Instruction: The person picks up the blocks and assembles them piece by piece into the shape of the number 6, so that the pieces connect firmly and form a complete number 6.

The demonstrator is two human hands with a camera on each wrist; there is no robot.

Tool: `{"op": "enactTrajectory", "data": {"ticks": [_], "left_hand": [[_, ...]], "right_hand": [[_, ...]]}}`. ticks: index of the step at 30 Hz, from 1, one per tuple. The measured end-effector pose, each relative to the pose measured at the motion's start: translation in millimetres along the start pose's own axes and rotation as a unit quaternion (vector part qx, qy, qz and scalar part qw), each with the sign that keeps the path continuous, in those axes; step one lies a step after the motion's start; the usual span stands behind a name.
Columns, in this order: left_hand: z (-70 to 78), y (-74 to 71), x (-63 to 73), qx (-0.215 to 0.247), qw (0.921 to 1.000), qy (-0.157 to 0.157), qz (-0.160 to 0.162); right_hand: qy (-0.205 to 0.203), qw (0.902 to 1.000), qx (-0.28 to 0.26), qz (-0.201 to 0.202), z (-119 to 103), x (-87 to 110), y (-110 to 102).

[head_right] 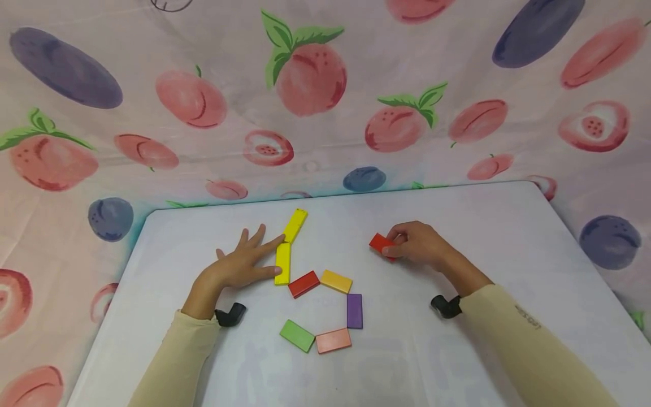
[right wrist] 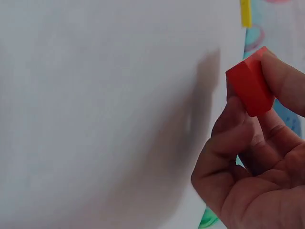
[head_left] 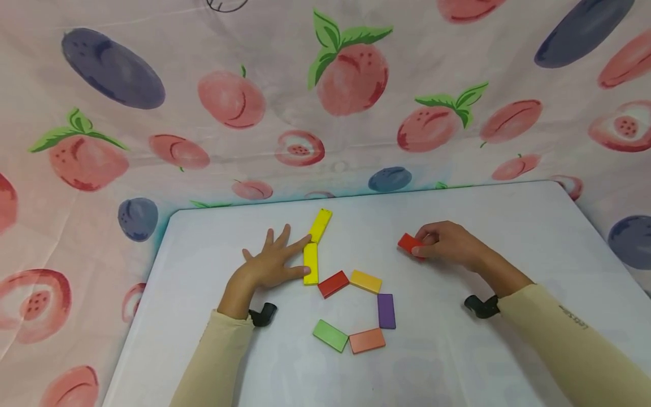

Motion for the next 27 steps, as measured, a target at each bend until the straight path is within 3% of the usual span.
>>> {"op": "enactTrajectory", "data": {"ticks": [15, 27], "left_hand": [[-0.6, -0.1, -0.7, -0.003, 1.0, 0.001, -0.001], [-0.9, 0.0, -1.0, -0.006, 1.0, -0.004, -0.001]], "right_hand": [[-0.063, 0.9963, -0.04, -0.043, -50.6, 12.4, 39.2], [-0.074, 0.9881, -0.103, -0.087, -85.5, 18.9, 85.9]]}}
Point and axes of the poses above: each hand's wrist, its own x-axis away from the middle knuckle, its own y-axis out of the palm, z = x × y, the point moved 5 cm from there along -x, towards the middle knuckle
